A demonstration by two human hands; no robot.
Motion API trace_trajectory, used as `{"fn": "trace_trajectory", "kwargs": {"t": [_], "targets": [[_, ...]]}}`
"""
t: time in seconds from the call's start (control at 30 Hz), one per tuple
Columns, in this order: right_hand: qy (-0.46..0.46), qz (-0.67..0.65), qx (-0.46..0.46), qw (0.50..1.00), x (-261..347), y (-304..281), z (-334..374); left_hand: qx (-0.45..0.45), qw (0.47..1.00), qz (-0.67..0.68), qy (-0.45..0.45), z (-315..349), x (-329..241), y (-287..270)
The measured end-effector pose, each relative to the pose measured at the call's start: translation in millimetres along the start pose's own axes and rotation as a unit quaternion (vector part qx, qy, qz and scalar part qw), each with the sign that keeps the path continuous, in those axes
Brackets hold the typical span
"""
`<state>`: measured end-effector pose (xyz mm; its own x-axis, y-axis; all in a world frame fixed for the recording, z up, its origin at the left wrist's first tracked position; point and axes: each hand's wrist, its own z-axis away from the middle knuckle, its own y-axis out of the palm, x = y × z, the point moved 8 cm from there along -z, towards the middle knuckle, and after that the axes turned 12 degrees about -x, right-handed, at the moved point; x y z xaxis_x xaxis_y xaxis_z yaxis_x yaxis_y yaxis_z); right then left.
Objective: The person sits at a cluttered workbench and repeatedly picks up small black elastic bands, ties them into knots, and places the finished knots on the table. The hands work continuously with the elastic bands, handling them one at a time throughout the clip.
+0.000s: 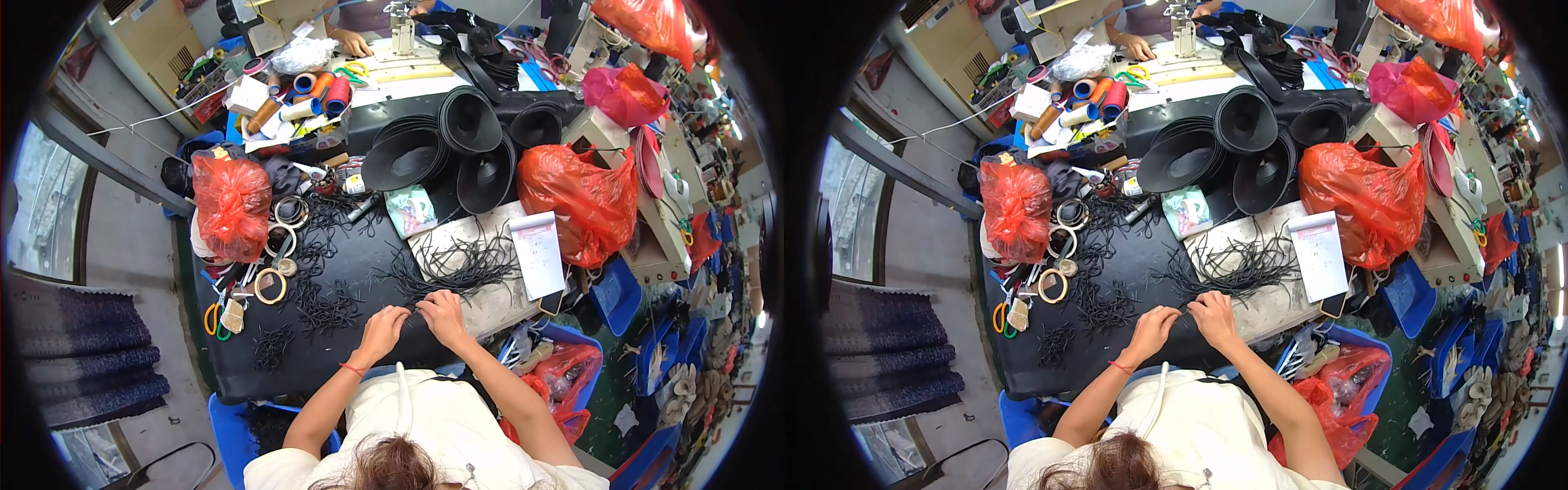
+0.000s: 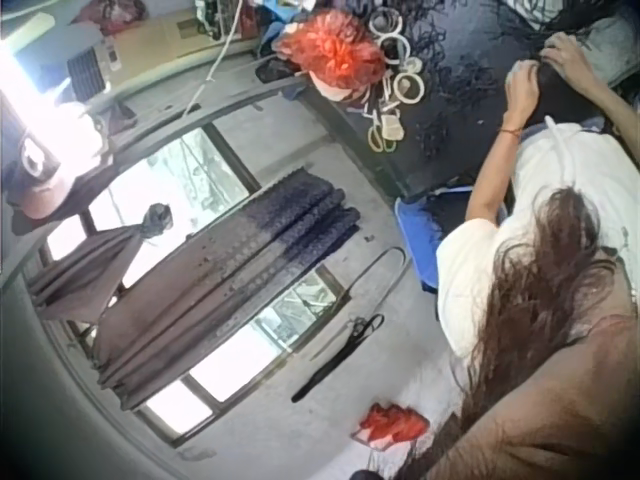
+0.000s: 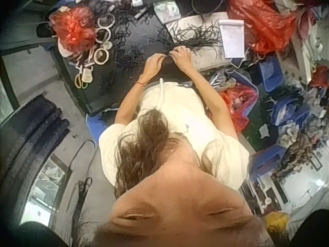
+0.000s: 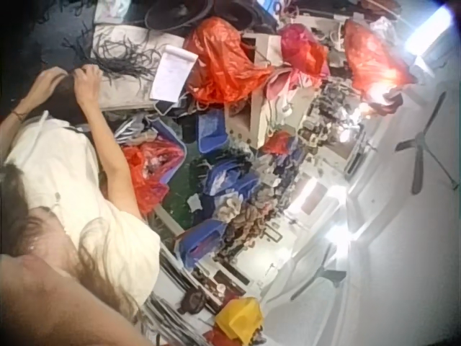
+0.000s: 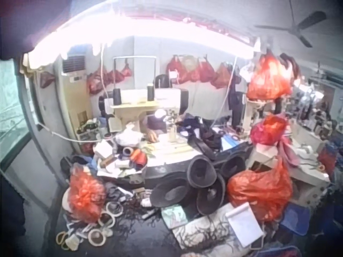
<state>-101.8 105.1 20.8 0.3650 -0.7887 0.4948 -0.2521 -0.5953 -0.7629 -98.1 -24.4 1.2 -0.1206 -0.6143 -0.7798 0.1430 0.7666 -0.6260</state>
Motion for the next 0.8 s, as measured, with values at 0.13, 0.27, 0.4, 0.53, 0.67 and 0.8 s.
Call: {"fn": "trace_trajectory", "kwargs": {"t": [0.13,0.27,0.4,0.53,0.67,0.8], "targets": [[-0.031,-0.013,-0.008,0.999,19.0,-10.1,-12.0,-0.018,0.975,0.183,-0.127,9.9,-8.2,-21.6],[-0.05,-0.071,0.027,0.996,40.8,-13.5,-20.7,-0.065,0.99,0.113,-0.046,21.1,-25.7,-53.7],[0.041,-0.215,0.067,0.973,53.8,-48.5,-39.3,-0.102,0.954,0.235,-0.158,40.1,-3.1,-68.0],[0.199,-0.219,-0.083,0.952,39.2,-84.8,-49.0,-0.077,0.901,0.405,-0.136,34.1,-21.3,-54.1],[0.179,-0.184,-0.167,0.952,64.4,-93.9,-49.4,-0.091,0.812,0.523,-0.241,21.5,-56.4,-42.5],[0.138,-0.161,-0.121,0.97,88.2,-98.9,-43.4,-0.095,0.799,0.536,-0.257,15.8,-60.4,-44.6]]}}
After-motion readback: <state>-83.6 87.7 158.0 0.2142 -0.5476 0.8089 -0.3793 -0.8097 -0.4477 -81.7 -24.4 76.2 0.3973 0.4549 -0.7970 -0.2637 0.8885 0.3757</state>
